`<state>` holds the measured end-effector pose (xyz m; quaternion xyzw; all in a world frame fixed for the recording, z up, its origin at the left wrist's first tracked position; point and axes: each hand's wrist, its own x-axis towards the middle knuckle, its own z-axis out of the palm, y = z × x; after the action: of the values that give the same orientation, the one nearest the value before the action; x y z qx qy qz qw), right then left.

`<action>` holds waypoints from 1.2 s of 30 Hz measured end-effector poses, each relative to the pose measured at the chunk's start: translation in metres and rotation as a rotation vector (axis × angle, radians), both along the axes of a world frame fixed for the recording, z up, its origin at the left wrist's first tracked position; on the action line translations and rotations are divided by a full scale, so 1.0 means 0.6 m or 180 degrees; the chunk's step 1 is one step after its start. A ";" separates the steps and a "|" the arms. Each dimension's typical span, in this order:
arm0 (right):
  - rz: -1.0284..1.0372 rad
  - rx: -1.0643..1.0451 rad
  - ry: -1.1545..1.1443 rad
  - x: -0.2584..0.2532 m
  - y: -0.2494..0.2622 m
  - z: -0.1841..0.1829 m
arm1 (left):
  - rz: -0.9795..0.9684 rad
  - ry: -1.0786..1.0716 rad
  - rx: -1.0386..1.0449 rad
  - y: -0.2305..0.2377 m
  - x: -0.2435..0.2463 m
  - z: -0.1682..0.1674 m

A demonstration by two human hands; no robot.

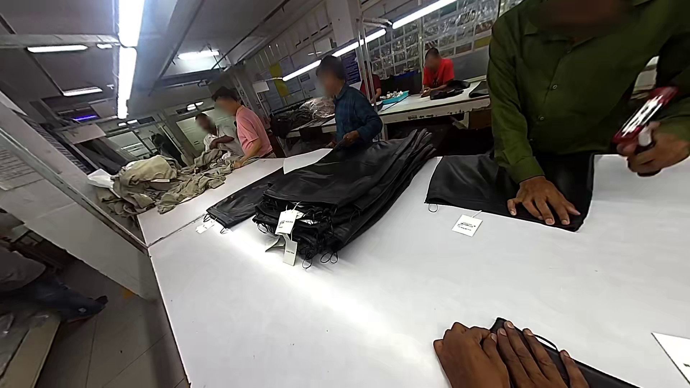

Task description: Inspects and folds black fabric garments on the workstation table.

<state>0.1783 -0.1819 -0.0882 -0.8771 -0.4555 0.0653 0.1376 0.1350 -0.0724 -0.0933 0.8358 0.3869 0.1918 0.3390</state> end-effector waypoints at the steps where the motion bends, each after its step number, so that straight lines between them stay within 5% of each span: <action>1: 0.0003 -0.0009 -0.0002 -0.001 0.000 0.001 | -0.0006 0.0016 -0.0008 0.000 0.000 0.000; 36: -0.0025 0.0026 -0.0318 -0.003 0.000 -0.014 | 0.0170 0.0569 -0.0136 -0.019 -0.002 0.039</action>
<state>0.1767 -0.1820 -0.0964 -0.8805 -0.4586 0.0191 0.1186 0.1336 -0.0838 -0.0697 0.8316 0.4417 0.1172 0.3157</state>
